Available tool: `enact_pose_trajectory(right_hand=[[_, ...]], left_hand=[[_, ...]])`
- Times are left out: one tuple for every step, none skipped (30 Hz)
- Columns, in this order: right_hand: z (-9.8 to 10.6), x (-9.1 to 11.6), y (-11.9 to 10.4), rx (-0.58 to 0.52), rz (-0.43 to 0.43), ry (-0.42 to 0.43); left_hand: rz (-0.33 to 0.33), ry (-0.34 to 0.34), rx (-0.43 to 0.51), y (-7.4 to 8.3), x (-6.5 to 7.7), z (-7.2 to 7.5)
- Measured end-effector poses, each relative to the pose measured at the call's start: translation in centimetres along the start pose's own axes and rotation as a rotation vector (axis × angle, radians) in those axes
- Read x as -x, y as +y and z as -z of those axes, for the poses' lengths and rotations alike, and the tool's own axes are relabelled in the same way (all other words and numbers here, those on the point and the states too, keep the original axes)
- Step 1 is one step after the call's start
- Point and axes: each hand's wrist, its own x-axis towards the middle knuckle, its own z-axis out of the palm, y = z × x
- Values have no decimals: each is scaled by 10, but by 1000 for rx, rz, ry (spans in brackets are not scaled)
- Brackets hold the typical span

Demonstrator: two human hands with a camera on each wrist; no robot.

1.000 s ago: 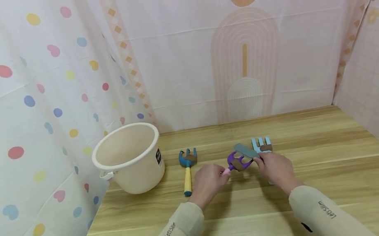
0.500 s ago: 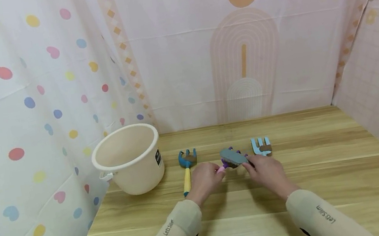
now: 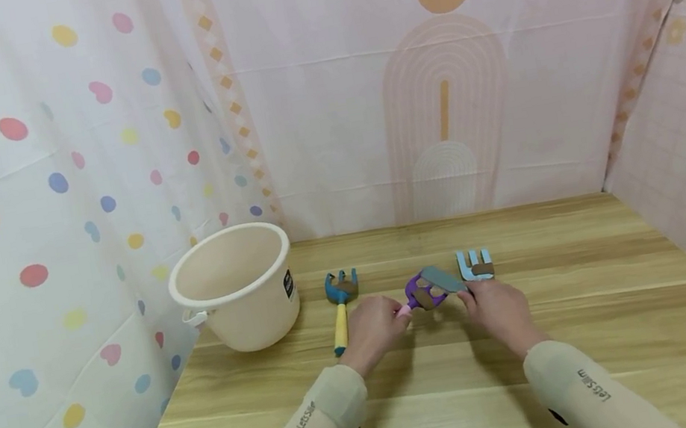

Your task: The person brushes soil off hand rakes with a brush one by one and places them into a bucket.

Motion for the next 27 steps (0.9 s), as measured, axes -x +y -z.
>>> enact_pose_trajectory(right_hand=[[0,0,3,-11,-17,-8],[0,0,6,-17,-33,-14],[0,0,7,-25,-41,-17],[0,0,7,-34,-45,-23],[0,0,7,-40,-41,-20],[0,0,5,-44,-34,-16],[-1,0,2,-50,-21,-9],[-1,0,-1,-52,-4,-2],[-1,1,-5,-62,16,4],[-2,2,-9,-65,42,16],[-3,2,-13,-65,69,26],[-4,3,-16,-59,96,37],[-4,4,-20,-54,121,46],[-5,5,-22,-48,140,55],[-6,5,-24,-45,150,63],[-7,5,-25,-28,156,76],[-7,5,-25,-17,152,83],[-8,5,-25,-6,144,90],[-8,5,-24,-1,132,96],[-8,5,-22,7,116,96],[-8,4,-20,13,99,93],[-7,3,-17,16,80,85],[-7,3,-14,10,60,70],[-6,3,-10,5,39,53],[-5,2,-7,-6,21,43],[-4,2,-3,-17,1,28],[-3,2,0,-32,-15,19]], left_hand=[[-4,1,-3,0,0,0],[-4,-1,-4,1,0,0],[-5,-2,-5,1,0,0],[-6,-3,-2,1,0,0],[-4,-7,6,1,1,0],[-3,-8,11,1,1,0],[0,-12,16,1,0,0],[5,-16,23,0,0,1],[10,-17,29,0,0,1],[15,-17,36,0,0,2],[21,-17,38,-1,-1,3],[25,-16,37,-1,-1,3],[28,-14,39,-2,-2,4],[29,-10,38,-2,-2,4],[29,-6,35,-3,-2,5],[27,-2,30,-3,-3,5],[26,-2,24,-3,-3,5],[25,-4,22,-4,-3,6],[20,-4,19,-4,-3,6],[18,-6,16,-4,-4,6],[18,-7,17,-4,-4,6],[17,-8,20,-4,-3,6],[16,-10,25,-4,-3,6],[15,-10,27,-4,-3,6],[14,-9,27,-4,-2,6],[15,-10,31,-3,-2,6],[14,-11,30,-3,-2,7]])
